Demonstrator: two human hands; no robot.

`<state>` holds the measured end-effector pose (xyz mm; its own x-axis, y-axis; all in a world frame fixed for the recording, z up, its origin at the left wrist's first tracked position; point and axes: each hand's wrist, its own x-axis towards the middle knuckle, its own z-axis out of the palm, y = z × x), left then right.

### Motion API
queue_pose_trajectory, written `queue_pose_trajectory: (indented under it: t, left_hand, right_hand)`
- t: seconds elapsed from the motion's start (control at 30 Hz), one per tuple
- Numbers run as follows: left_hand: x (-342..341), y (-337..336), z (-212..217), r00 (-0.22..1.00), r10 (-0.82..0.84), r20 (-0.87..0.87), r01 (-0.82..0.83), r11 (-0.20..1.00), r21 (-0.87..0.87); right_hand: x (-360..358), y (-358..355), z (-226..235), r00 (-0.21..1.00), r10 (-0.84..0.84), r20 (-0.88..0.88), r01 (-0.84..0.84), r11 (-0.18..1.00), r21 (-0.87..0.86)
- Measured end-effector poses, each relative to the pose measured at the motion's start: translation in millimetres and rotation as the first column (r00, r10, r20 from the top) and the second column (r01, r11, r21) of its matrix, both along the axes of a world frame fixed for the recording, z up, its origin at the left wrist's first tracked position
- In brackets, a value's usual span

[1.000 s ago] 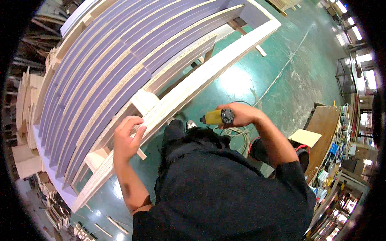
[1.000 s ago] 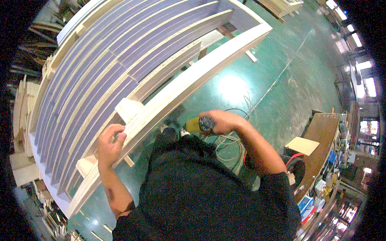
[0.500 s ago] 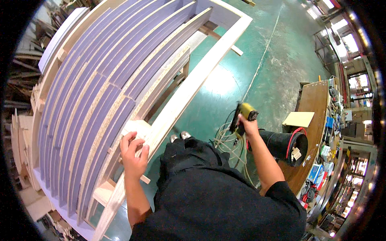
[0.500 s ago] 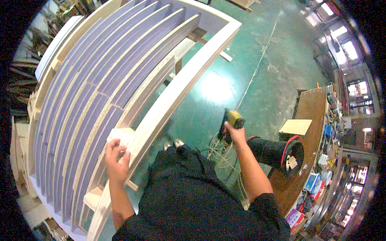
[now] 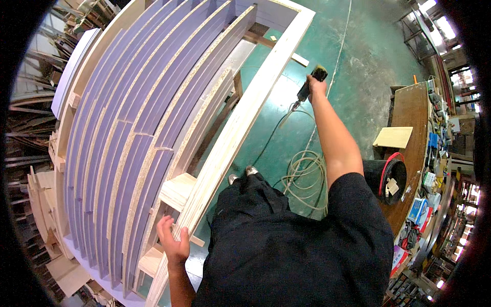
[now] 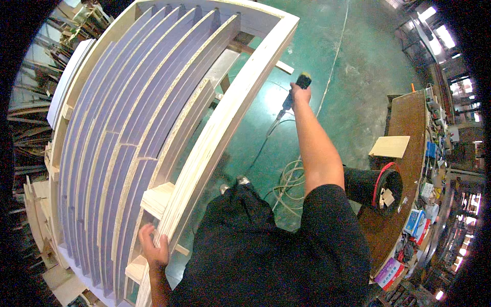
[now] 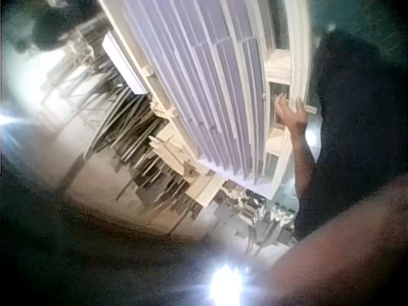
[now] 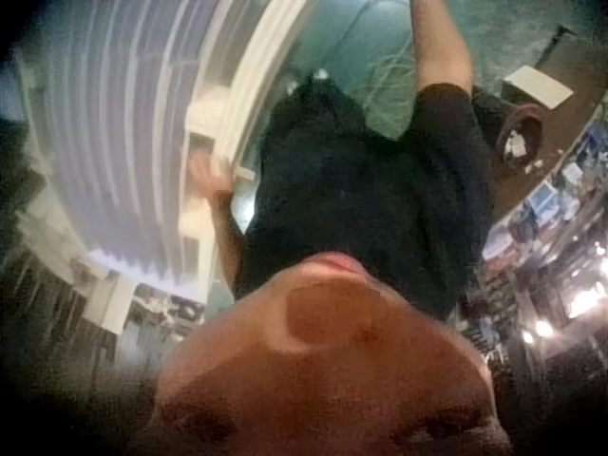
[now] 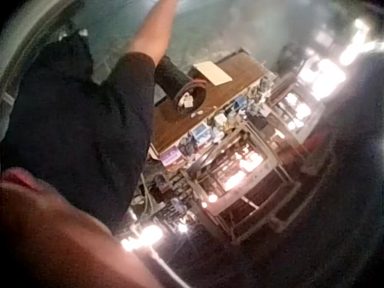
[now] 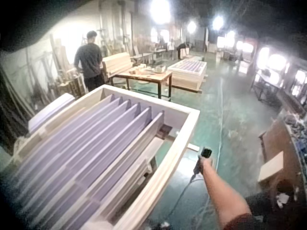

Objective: The person uses a nail gun to attach small wooden blocks to a large wooden frame with horizontal slats. They retrieve blocks from a nearby bucket, position them on the frame, and secure them with the nail gun. The person also adjusts the frame and aligns the blocks during the process.

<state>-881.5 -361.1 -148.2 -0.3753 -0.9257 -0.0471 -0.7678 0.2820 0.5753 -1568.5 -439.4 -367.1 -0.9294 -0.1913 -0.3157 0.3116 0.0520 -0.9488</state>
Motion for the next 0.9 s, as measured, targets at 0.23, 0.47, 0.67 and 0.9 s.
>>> queue_pose_trajectory:
  t: [0.23,0.47,0.67,0.9]
  left_hand:
    - [1,2,-15,0.999,-0.024,0.024,0.027,0.994,-0.105]
    - [-4,1,-15,1.0,-0.013,0.011,0.014,0.992,-0.125]
    - [-1,-2,-15,1.0,-0.026,0.013,0.027,0.996,-0.091]
    - [2,-3,-18,0.999,-0.021,-0.029,0.019,0.997,-0.078]
  right_hand:
    - [-25,-61,8,0.996,-0.075,0.057,0.077,0.997,-0.032]
    - [-42,-77,14,0.993,-0.089,0.082,0.081,0.991,0.104]
    - [-60,-66,-3,0.985,-0.062,0.164,0.077,0.993,-0.086]
    - [-45,-60,15,0.976,-0.068,0.205,0.093,0.989,-0.113]
